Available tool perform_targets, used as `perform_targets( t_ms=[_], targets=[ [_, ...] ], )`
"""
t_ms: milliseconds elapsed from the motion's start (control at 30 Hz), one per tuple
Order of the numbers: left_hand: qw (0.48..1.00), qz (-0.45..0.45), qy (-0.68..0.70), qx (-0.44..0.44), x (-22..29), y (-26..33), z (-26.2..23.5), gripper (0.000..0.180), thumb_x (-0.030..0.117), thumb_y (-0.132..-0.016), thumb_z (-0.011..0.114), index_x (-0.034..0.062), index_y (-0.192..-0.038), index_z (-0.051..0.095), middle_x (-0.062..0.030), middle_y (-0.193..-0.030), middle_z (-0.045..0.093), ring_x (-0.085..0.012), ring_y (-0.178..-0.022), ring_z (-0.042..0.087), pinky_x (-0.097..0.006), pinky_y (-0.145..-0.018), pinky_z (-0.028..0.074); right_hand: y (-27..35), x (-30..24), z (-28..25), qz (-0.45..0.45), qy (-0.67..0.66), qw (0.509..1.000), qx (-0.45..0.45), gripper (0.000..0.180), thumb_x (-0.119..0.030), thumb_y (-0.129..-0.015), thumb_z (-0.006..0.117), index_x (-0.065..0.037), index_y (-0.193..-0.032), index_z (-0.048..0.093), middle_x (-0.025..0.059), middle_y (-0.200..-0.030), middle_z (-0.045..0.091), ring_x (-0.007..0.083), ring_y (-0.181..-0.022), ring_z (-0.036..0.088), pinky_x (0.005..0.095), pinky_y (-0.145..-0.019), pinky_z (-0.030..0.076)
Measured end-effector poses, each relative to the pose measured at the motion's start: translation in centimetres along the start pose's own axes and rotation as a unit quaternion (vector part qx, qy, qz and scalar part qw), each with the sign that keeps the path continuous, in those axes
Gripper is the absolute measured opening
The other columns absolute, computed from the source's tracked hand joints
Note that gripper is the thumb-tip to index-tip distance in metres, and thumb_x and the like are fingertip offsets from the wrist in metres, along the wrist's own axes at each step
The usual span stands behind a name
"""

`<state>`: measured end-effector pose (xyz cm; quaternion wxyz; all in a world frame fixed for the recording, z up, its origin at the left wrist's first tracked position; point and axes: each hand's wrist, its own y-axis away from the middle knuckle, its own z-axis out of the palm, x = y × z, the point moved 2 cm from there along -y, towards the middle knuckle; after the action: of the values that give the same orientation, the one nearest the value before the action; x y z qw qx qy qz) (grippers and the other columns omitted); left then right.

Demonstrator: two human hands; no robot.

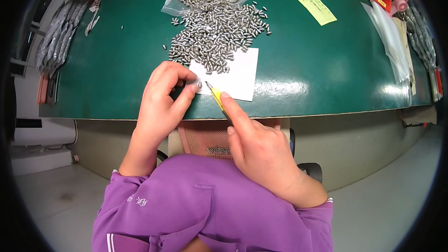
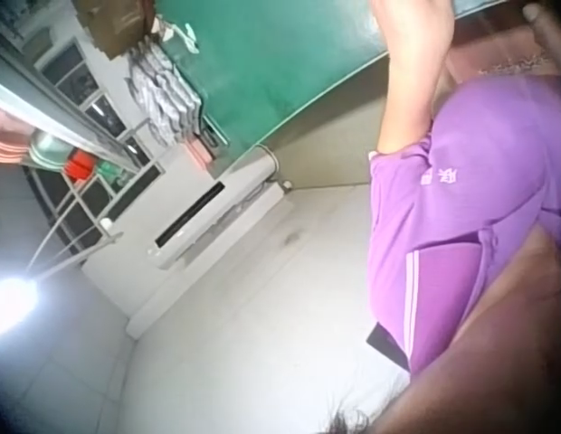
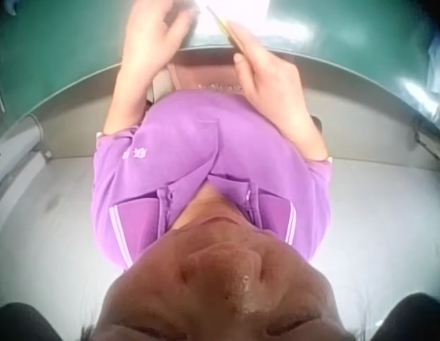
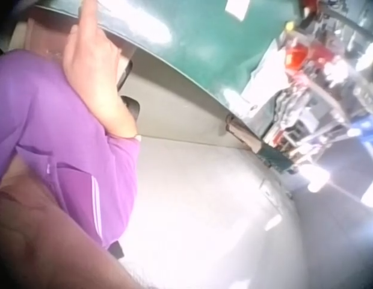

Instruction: Sorting small metal components on a workbench using a manual sorting tool.

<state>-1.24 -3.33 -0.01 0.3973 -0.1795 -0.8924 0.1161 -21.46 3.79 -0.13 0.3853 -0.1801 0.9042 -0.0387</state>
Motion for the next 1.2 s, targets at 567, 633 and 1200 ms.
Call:
perform_targets(
  t_ms=[567, 633, 1200],
  targets=[
    [0.999, 0.022, -0.024, -0.002, 0.1, -0.2, 0.5, 0.01, -0.001, -0.08, 0.074, 0.0013, -0.083, 0.065, -0.0089, -0.09, 0.062, -0.026, -0.088, 0.061, -0.036, -0.075, 0.05, 0.0, -0.1, 0.4, -0.009, -0.002, 1.0, 0.001, 0.063, -0.004, -0.089, 0.062, -0.007, -0.151, 0.047, 0.0103, -0.068, 0.063, 0.0274, -0.059, 0.065, 0.0421, -0.058, 0.053],
    [0.999, 0.024, -0.026, -0.002, 0.0, -0.2, 0.6, 0.01, -0.001, -0.079, 0.074, 0.0013, -0.082, 0.065, -0.0089, -0.089, 0.062, -0.0261, -0.088, 0.061, -0.036, -0.076, 0.05, 0.0, -0.1, 0.4, -0.003, -0.006, 1.0, -0.008, 0.064, -0.003, -0.089, 0.062, -0.006, -0.151, 0.046, 0.0104, -0.068, 0.063, 0.0273, -0.058, 0.065, 0.0419, -0.058, 0.054],
    [0.997, 0.01, 0.024, -0.068, 1.1, 0.4, -0.4, 0.014, -0.002, -0.078, 0.075, 0.0018, -0.09, 0.068, -0.0083, -0.092, 0.061, -0.0252, -0.088, 0.06, -0.035, -0.077, 0.05, -0.3, 0.3, -0.1, 0.001, -0.006, 1.0, -0.008, 0.061, -0.002, -0.089, 0.062, -0.01, -0.148, 0.051, 0.0125, -0.069, 0.066, 0.0323, -0.058, 0.066, 0.0442, -0.056, 0.053]
  ],
)
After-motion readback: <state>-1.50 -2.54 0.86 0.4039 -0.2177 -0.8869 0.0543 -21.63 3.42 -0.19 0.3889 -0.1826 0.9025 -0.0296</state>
